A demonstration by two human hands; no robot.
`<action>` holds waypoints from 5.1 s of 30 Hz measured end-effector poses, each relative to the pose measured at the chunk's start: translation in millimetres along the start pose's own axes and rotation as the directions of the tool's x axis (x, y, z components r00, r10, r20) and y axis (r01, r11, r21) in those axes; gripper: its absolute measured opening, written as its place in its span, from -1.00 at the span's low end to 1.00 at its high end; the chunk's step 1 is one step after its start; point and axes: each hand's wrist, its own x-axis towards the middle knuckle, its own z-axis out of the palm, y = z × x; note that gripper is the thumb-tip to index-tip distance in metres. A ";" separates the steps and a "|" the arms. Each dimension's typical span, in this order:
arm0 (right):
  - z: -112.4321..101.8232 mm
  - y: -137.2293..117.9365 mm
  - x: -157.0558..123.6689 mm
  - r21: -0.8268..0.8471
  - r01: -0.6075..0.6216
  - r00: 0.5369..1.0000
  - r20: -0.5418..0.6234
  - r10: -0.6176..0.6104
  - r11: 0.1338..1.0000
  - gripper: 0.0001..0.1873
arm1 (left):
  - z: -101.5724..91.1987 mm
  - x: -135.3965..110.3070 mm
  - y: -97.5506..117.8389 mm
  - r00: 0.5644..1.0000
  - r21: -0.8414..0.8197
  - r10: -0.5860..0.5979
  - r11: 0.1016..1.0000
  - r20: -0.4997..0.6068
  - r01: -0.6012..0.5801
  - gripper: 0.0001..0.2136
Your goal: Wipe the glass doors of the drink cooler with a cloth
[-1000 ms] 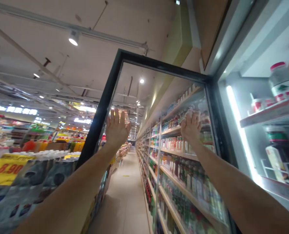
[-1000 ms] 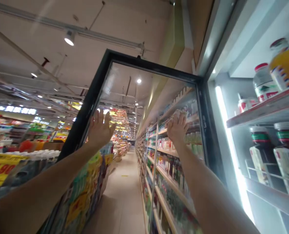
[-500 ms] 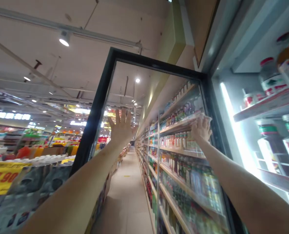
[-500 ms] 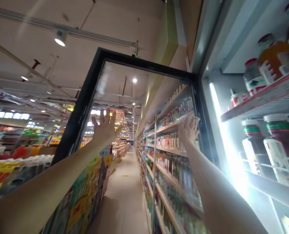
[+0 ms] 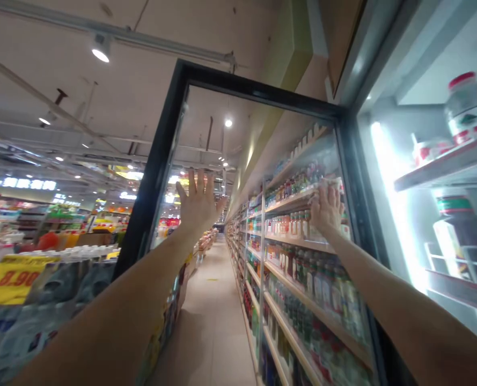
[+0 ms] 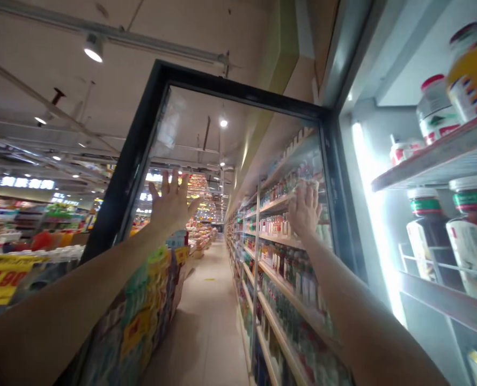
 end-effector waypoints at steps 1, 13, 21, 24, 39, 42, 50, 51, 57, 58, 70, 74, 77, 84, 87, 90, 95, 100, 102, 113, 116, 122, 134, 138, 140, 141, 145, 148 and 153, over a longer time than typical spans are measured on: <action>0.4 -1.5 1.4 -0.002 -0.019 1.000 -0.003 0.019 1.000 -0.39 | 0.8 -0.2 0.2 1.000 0.001 0.000 1.000 -0.004 0.000 -0.31; 11.9 -42.3 -14.6 -0.009 0.103 0.995 0.003 -0.103 0.995 -0.42 | 17.0 -10.5 11.3 0.999 -0.065 0.042 0.997 -0.020 -0.044 -0.38; 14.0 -55.4 -44.1 0.048 0.512 0.856 0.062 -0.514 0.858 -0.48 | 20.3 -28.4 39.6 0.994 -0.082 0.106 0.991 0.007 -0.105 -0.39; 10.5 -35.1 -36.1 0.016 0.112 0.993 -0.039 -0.111 0.994 -0.44 | 20.1 -27.5 37.2 0.993 -0.081 0.122 0.989 0.000 -0.121 -0.40; 13.5 -25.5 -40.9 -0.021 0.051 0.997 -0.055 -0.052 0.999 -0.43 | 26.7 -26.1 34.6 0.992 -0.109 0.118 0.987 -0.035 -0.121 -0.40; 15.5 -35.4 -50.5 -0.025 0.116 0.992 -0.047 -0.117 0.993 -0.43 | 26.6 -27.0 36.0 0.992 -0.110 0.112 0.987 -0.055 -0.117 -0.42; 9.9 -3.9 -61.8 -0.023 0.131 0.991 -0.023 -0.131 0.991 -0.43 | 30.9 -66.6 28.5 0.963 -0.097 0.263 0.959 -0.055 -0.268 -0.47; 7.7 7.5 -59.9 -0.024 0.016 0.998 -0.062 -0.018 1.000 -0.42 | 30.8 -69.5 28.0 0.964 -0.101 0.261 0.959 -0.056 -0.265 -0.47; 11.7 -10.6 -97.4 -0.016 0.348 0.937 0.027 -0.348 0.937 -0.43 | 33.2 -69.4 26.8 0.963 -0.107 0.262 0.957 -0.071 -0.268 -0.47; 12.8 -16.2 -102.9 -0.004 0.442 0.895 0.059 -0.442 0.897 -0.45 | 34.3 -69.2 26.3 0.962 -0.100 0.265 0.957 -0.073 -0.271 -0.48; 15.6 -22.9 -90.0 -0.028 0.301 0.953 -0.008 -0.301 0.953 -0.46 | 38.8 -72.5 26.3 0.966 -0.071 0.241 0.966 -0.099 -0.248 -0.48; 19.4 -43.2 -106.1 0.010 0.547 0.837 0.023 -0.547 0.837 -0.51 | 39.7 -73.1 25.7 0.961 -0.042 0.253 0.965 -0.115 -0.259 -0.50; 16.5 -23.5 -90.0 -0.007 0.344 0.938 -0.035 -0.344 0.939 -0.48 | 38.4 -73.1 26.2 0.961 -0.034 0.258 0.964 -0.100 -0.263 -0.49; 27.6 -72.3 -98.6 0.030 0.319 0.945 -0.085 -0.316 0.947 -0.46 | 36.7 -72.8 26.9 0.959 -0.064 0.250 0.963 -0.132 -0.260 -0.50; 29.1 -90.6 -112.4 0.052 0.536 0.844 -0.027 -0.535 0.843 -0.48 | 39.0 -73.0 25.7 0.956 -0.069 0.253 0.962 -0.147 -0.265 -0.50; 22.2 -55.8 -100.8 -0.003 0.377 0.926 -0.026 -0.377 0.926 -0.48 | 39.3 -73.0 25.6 0.956 -0.060 0.259 0.961 -0.136 -0.269 -0.51; 17.6 -7.2 -84.5 -0.058 -0.026 0.991 -0.132 0.018 0.998 -0.40 | 37.2 -72.8 27.1 0.958 -0.050 0.260 0.962 -0.119 -0.267 -0.49; 20.9 -43.3 -120.2 -0.015 0.489 0.872 -0.035 -0.489 0.872 -0.45 | 39.6 -73.2 25.6 0.953 -0.048 0.262 0.961 -0.152 -0.271 -0.50; 18.3 -38.0 -121.3 -0.008 0.528 0.849 -0.003 -0.528 0.849 -0.43 | 39.7 -73.3 25.4 0.955 -0.049 0.255 0.963 -0.150 -0.265 -0.50; 19.2 -45.6 -122.6 -0.010 0.451 0.892 -0.037 -0.451 0.892 -0.46 | 37.2 -72.6 26.6 0.956 -0.093 0.263 0.957 -0.133 -0.276 -0.48; 15.3 -30.2 -128.8 -0.005 0.531 0.847 0.022 -0.531 0.847 -0.46 | 36.4 -72.8 26.6 0.960 -0.106 0.252 0.958 -0.119 -0.265 -0.49; 12.9 30.7 -90.3 -0.007 -0.170 0.971 -0.173 0.166 0.985 -0.41 | 34.2 -72.6 29.2 0.961 -0.090 0.259 0.959 -0.097 -0.267 -0.47; 10.8 16.0 -113.2 -0.071 0.153 0.986 -0.053 -0.157 0.986 -0.42 | 40.7 -74.2 26.4 0.965 -0.110 0.246 0.961 -0.094 -0.255 -0.47; 14.3 12.7 -113.4 -0.051 -0.011 0.994 -0.109 0.005 0.999 -0.41 | 40.2 -69.4 26.2 0.966 -0.108 0.243 0.962 -0.083 -0.252 -0.46; 17.7 -16.6 -128.8 -0.036 0.199 0.979 -0.041 -0.200 0.979 -0.44 | 40.4 -68.5 26.3 0.966 -0.109 0.246 0.961 -0.084 -0.254 -0.47; 18.9 -30.7 -137.4 -0.023 0.326 0.945 -0.002 -0.327 0.945 -0.46 | 40.5 -70.5 27.1 0.965 -0.108 0.246 0.961 -0.089 -0.255 -0.48; 15.9 -32.4 -152.6 -0.016 0.459 0.888 0.044 -0.458 0.888 -0.50 | 40.5 -102.9 36.1 0.974 -0.101 0.201 0.972 -0.105 -0.211 -0.50; 9.1 15.0 -146.7 -0.064 0.155 0.987 -0.035 -0.157 0.986 -0.45 | 40.1 -136.6 43.5 0.967 -0.094 0.237 0.965 -0.096 -0.246 -0.47; 5.7 18.5 -175.1 -0.079 0.059 0.996 -0.064 -0.064 0.995 -0.40 | 40.9 -150.8 45.1 0.958 -0.109 0.261 0.956 -0.118 -0.274 -0.46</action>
